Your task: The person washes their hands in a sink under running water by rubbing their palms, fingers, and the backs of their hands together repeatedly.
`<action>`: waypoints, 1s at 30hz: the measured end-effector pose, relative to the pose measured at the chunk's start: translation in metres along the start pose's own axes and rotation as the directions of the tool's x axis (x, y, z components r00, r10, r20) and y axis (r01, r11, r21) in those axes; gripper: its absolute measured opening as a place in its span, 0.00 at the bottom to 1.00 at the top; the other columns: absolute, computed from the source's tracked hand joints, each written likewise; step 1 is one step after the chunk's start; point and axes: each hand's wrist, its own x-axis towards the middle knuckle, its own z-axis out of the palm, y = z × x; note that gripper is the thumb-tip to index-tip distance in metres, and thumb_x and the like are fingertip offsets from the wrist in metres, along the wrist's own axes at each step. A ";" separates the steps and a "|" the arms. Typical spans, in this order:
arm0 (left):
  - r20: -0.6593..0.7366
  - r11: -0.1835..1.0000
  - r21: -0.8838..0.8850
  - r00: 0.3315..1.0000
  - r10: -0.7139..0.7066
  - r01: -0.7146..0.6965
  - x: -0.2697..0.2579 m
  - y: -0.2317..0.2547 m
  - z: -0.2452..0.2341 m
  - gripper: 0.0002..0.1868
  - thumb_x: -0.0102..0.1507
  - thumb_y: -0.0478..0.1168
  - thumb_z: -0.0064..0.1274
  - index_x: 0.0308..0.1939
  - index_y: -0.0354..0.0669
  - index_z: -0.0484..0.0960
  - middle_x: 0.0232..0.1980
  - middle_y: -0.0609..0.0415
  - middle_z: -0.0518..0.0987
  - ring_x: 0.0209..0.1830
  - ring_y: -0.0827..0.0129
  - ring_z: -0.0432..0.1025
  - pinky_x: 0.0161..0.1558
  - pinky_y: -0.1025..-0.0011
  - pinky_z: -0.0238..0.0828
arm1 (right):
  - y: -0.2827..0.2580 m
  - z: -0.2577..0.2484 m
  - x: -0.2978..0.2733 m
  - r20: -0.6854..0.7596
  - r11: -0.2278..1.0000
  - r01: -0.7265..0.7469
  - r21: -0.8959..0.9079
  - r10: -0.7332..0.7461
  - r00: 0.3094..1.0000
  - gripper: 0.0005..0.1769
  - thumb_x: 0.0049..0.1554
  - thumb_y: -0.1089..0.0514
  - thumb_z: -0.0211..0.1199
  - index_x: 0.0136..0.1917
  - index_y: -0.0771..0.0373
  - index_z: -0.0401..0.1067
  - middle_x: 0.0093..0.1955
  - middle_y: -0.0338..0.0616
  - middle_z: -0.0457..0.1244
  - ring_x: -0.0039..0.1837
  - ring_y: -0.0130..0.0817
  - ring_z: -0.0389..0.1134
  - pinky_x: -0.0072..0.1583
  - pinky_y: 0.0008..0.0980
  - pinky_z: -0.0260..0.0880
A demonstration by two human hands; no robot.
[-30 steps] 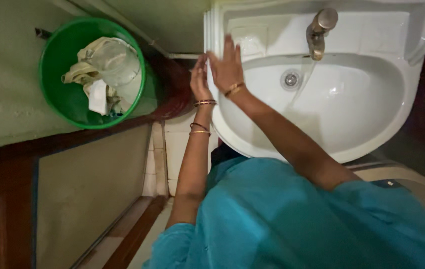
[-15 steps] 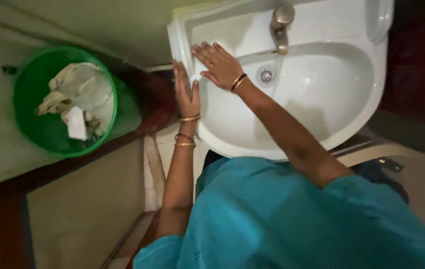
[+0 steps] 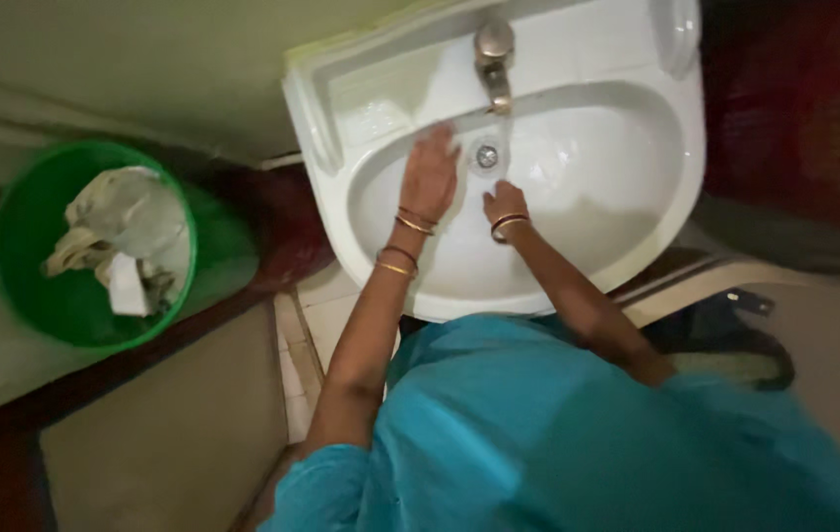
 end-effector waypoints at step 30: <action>-0.090 0.922 0.271 0.961 -0.262 0.277 0.047 -0.029 0.043 0.32 0.64 0.25 0.44 0.74 0.40 0.67 0.79 0.49 0.63 0.76 0.52 0.61 0.68 0.58 0.68 | 0.015 -0.205 0.120 -0.227 0.821 0.359 -0.445 -0.491 0.841 0.36 0.68 0.51 0.49 0.85 0.66 0.48 0.88 0.53 0.42 0.86 0.59 0.39 0.82 0.53 0.37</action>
